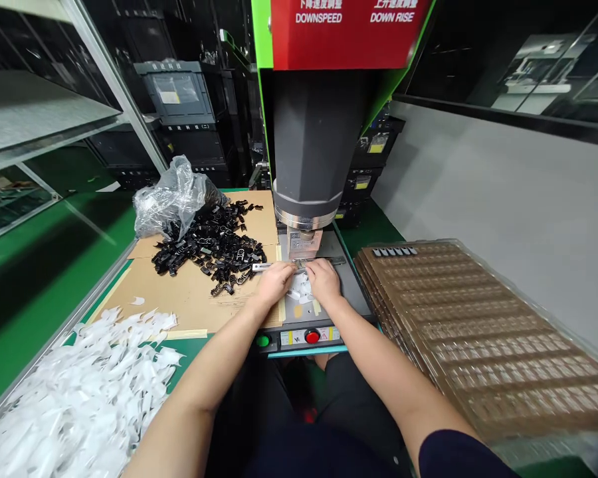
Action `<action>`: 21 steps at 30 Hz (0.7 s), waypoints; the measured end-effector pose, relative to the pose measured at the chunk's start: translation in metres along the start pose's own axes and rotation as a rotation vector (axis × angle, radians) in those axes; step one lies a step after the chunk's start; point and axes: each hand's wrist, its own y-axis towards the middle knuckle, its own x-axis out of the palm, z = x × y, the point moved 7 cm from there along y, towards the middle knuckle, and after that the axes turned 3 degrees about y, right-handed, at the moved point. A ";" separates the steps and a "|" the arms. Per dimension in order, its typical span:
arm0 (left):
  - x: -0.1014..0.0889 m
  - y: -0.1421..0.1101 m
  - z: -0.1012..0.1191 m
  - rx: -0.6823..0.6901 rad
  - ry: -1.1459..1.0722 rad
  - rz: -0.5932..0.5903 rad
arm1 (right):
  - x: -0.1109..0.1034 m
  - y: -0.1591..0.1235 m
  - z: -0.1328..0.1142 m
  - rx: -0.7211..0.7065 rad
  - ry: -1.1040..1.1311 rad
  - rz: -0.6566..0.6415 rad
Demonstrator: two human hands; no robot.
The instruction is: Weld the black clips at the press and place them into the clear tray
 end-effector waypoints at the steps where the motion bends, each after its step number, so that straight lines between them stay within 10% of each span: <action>1: 0.006 0.003 0.000 -0.005 0.012 -0.030 | 0.004 0.003 -0.003 0.005 -0.056 -0.030; 15: 0.017 -0.001 0.015 -0.114 0.249 -0.087 | -0.001 -0.004 -0.028 -0.069 -0.251 -0.232; 21: -0.012 -0.024 0.014 -0.137 0.242 -0.033 | 0.002 0.005 -0.023 -0.040 -0.166 -0.141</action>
